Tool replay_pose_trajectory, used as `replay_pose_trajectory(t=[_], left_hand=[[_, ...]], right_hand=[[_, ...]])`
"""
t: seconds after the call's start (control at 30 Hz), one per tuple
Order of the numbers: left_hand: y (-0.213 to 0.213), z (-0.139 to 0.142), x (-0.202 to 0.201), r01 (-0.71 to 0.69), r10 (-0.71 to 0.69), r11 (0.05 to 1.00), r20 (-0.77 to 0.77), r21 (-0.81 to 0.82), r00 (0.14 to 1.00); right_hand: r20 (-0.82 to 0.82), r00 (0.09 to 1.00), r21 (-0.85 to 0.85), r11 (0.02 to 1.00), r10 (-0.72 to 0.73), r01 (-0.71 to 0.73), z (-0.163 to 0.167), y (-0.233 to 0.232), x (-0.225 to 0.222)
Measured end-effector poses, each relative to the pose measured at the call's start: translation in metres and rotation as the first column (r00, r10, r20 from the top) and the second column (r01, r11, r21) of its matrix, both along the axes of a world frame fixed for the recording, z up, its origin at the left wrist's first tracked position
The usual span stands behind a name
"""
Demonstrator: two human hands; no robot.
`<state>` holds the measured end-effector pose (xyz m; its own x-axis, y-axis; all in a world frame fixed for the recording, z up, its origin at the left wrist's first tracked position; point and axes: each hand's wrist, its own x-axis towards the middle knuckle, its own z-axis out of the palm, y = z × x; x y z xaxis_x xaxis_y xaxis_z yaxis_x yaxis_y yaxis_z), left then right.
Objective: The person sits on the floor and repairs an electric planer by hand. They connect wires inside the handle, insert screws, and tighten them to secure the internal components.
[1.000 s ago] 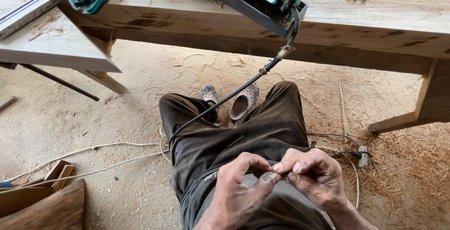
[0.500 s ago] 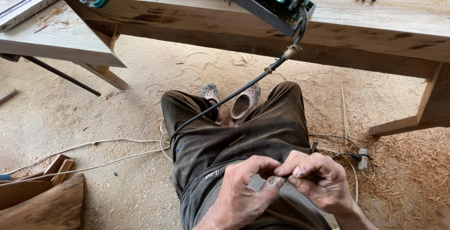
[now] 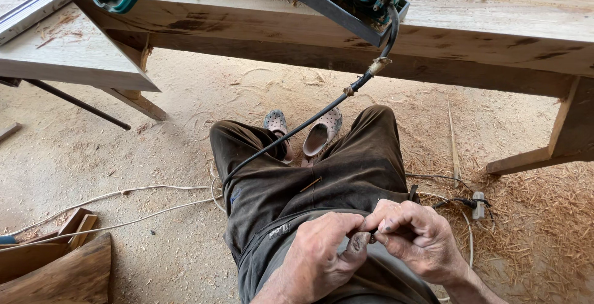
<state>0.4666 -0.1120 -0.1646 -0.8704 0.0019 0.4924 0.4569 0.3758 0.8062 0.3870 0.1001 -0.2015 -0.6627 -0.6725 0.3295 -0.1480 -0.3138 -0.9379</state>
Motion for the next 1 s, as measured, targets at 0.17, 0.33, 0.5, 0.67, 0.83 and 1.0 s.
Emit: replay_pose_trajectory(t=[0.17,0.33,0.5,0.67,0.83,1.0], left_hand=[[-0.001,0.002,-0.002,0.0,-0.016,0.989,-0.104,-0.15,0.994],[0.0,0.004,-0.002,-0.017,-0.009,0.986,-0.155,-0.167,0.988],[0.001,0.002,-0.001,-0.07,0.046,0.983,-0.143,-0.167,0.989],[0.0,-0.003,0.0,-0.031,0.029,0.999,-0.073,-0.015,0.997],[0.001,-0.007,0.004,-0.035,-0.002,0.974,0.162,0.226,0.987],[0.002,-0.008,0.01,0.016,-0.076,0.955,0.192,0.297,0.979]], right_hand=[[0.048,0.998,-0.016,1.0,0.028,-0.027,-0.003,0.0,0.0],[0.08,0.996,-0.024,0.999,0.03,-0.028,-0.006,-0.001,0.001],[0.042,0.999,-0.029,0.999,0.026,-0.025,-0.01,-0.002,0.001],[0.049,0.998,-0.059,0.998,0.033,-0.03,-0.011,-0.003,0.003],[0.144,0.988,-0.172,0.984,0.059,-0.034,-0.01,-0.006,0.008],[0.004,0.994,-0.136,0.985,-0.105,0.105,-0.008,-0.004,0.01]])
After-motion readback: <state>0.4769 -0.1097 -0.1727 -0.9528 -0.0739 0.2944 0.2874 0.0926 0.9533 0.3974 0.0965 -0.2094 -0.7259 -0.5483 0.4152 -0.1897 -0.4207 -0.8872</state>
